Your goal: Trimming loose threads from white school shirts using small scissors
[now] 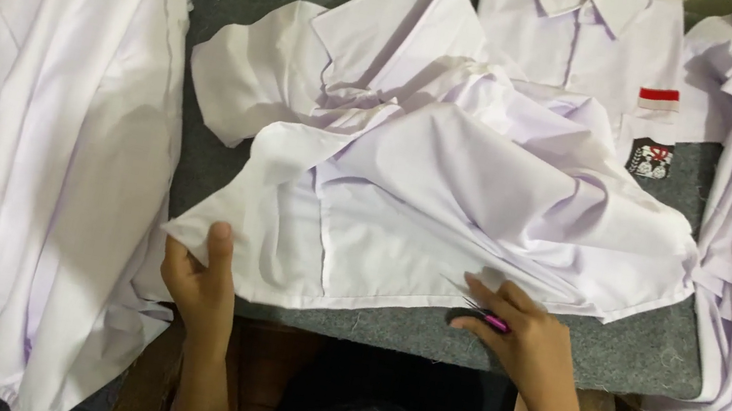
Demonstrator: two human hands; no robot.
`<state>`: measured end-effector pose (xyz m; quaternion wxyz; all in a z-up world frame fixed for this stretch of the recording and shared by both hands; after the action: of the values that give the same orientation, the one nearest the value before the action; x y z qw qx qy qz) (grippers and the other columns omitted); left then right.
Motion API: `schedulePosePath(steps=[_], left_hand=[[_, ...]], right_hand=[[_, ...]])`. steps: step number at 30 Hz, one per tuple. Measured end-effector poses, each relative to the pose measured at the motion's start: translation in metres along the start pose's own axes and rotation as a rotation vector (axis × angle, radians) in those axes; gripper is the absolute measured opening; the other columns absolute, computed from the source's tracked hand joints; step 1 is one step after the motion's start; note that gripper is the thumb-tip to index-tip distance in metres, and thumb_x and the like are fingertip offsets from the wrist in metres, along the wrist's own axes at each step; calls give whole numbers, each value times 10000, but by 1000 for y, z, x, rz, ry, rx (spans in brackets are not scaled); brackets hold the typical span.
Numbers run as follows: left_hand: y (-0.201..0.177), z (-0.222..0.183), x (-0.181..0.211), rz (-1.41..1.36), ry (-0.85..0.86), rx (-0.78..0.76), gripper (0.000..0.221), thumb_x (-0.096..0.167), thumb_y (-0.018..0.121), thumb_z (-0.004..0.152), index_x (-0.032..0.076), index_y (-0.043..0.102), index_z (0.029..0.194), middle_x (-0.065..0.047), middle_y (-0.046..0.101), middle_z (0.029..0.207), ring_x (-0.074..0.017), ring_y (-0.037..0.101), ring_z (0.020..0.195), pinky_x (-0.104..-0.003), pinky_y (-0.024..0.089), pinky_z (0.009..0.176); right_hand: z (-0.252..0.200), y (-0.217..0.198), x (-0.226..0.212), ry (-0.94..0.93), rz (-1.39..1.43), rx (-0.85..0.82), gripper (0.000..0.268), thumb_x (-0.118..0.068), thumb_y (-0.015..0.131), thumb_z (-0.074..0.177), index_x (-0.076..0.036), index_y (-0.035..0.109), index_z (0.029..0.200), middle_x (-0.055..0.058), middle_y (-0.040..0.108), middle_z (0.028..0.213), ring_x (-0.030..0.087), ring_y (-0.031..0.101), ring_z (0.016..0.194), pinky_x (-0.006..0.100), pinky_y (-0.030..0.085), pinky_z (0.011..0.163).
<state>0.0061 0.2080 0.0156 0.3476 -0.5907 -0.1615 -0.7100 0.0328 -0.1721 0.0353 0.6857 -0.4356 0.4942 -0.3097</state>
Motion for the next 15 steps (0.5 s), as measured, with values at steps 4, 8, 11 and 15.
schedulePosePath(steps=[4,8,11,15], left_hand=[[2,-14,-6,-62,144,-33,271,237,626,1049,-11,634,1158,-99,699,1027,-191,675,936,-326,580,848],[28,-27,21,-78,320,-450,283,339,570,1024,92,684,947,55,577,575,-47,492,422,-229,340,375],[45,-41,58,-169,435,-741,288,305,569,1023,82,752,1027,62,622,542,-31,516,377,-202,360,326],[62,-82,113,-327,607,-1271,418,257,400,1118,85,658,838,54,494,596,-53,474,435,-230,333,341]], right_hand=[[-16,20,19,-82,-33,82,321,-247,795,849,-230,778,1169,-114,687,948,100,668,691,343,547,496],[-20,18,2,-136,181,-4,276,-78,736,797,-149,762,1063,-35,669,878,167,610,653,339,497,532],[-19,8,-30,-195,401,-195,162,-222,733,905,-82,778,837,-35,722,776,118,620,515,277,496,426],[-40,13,-55,-308,690,-560,233,-215,840,895,-70,747,739,-15,698,701,99,580,469,254,465,426]])
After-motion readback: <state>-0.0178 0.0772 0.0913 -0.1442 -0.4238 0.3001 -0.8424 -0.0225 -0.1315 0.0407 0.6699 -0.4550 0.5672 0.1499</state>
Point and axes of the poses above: each hand's wrist, its own z-axis towards the middle knuckle, its own y-axis out of the palm, x = y × z, the point moved 7 cm from there along z, towards the middle knuckle
